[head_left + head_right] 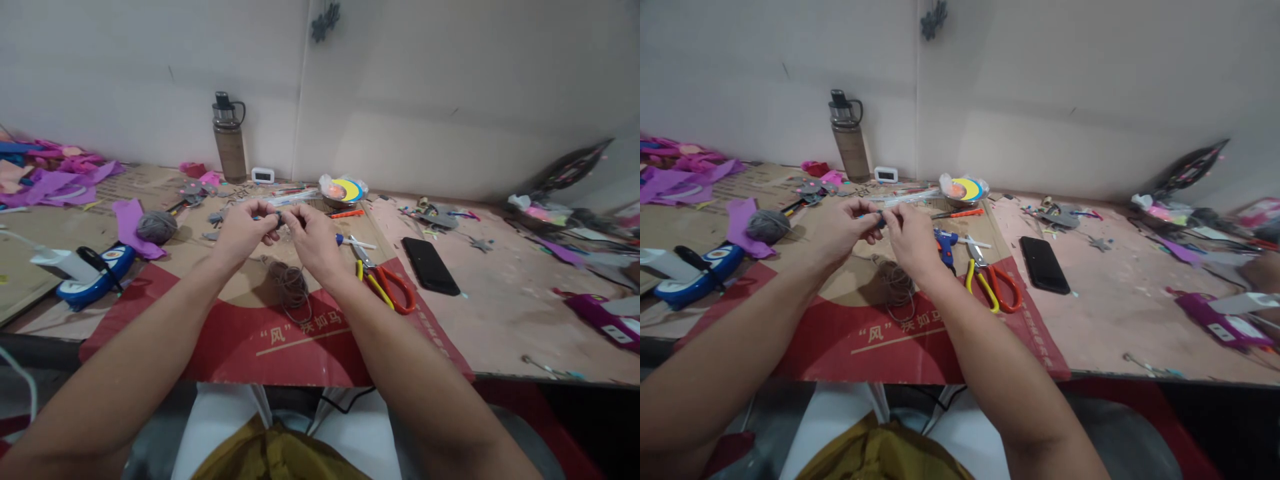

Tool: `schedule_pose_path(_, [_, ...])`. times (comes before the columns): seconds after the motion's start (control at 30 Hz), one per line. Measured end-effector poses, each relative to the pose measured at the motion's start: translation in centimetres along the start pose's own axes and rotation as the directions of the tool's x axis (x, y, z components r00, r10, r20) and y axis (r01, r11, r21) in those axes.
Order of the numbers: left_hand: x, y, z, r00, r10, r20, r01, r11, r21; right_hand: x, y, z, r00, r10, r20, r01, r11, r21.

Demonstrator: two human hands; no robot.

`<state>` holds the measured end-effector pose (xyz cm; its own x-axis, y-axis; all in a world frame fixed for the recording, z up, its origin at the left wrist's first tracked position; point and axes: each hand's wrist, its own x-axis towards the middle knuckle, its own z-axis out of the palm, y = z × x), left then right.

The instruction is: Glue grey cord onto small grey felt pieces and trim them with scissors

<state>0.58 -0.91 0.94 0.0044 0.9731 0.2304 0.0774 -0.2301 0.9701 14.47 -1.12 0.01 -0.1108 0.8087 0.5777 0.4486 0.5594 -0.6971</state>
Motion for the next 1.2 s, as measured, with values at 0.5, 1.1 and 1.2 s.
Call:
schedule_pose_path(0.5, [-0.27,0.35,0.24,0.997,0.043,0.070,-0.041,0.999,-0.034,0.30,0.46,0.22,0.992,0.126,0.020,-0.127,0.970,0.207])
schedule_pose_path(1.1, [0.00,0.07,-0.35,0.981,0.050,0.188,-0.038,0.997,-0.067,0.60,0.50,-0.51,0.887,0.425,0.182,-0.459,0.761,0.458])
schedule_pose_path(1.2, [-0.04,0.17,-0.31,0.981,0.011,0.193,0.015,0.991,-0.136,0.61,0.07,-0.71,0.857,0.456,0.241,-0.512,0.692,0.509])
